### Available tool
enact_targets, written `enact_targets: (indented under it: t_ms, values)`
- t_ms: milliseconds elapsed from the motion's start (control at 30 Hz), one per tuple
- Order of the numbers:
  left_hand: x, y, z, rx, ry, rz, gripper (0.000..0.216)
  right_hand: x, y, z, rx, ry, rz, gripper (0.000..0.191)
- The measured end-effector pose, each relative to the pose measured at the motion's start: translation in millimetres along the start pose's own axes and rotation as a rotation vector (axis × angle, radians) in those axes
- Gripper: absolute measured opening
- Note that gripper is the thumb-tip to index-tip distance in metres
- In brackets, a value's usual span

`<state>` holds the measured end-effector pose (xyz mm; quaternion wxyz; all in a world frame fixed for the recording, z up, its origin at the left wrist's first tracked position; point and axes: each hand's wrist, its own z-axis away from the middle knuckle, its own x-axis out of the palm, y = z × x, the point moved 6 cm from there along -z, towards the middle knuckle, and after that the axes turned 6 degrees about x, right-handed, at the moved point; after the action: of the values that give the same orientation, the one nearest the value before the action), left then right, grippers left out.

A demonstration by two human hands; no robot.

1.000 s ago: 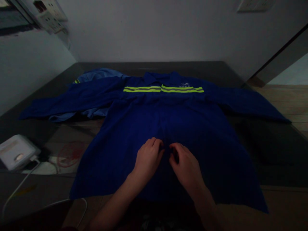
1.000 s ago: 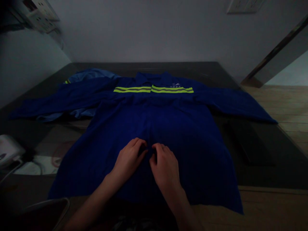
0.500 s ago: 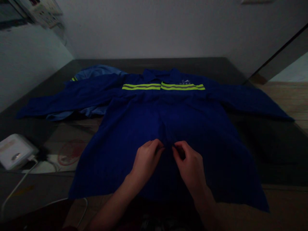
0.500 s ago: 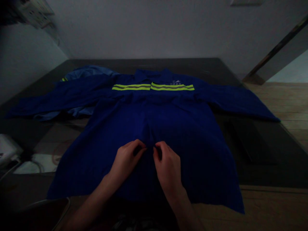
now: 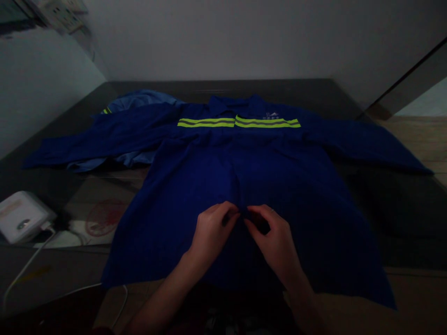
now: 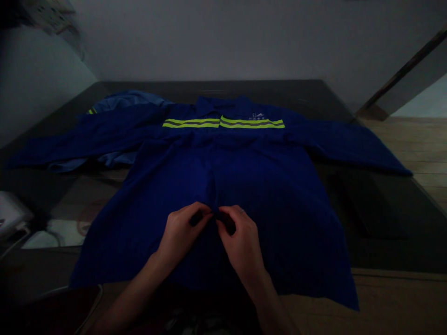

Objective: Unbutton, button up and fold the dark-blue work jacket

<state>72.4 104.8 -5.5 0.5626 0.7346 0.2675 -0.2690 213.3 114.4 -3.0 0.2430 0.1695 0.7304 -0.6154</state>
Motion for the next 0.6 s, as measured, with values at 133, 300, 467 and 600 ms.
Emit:
enact_targets:
  t_ms: [133,300,467,600]
  values:
    - [-1,0,-1,-0.011,0.009,0.028,0.007,-7,2,0,0.006,0.066,-0.023,0.013]
    - [0,0,-1,-0.012,0.005,0.026,0.006,-11,-1,0,-0.024,0.138,-0.015,0.003]
    - [-1,1,1,0.024,0.033,0.032,0.004,-4,-9,3,-0.126,0.143,0.082,0.013]
    - [-1,2,3,0.075,0.043,0.044,0.005,0,-13,5,-0.186,0.140,0.172,0.021]
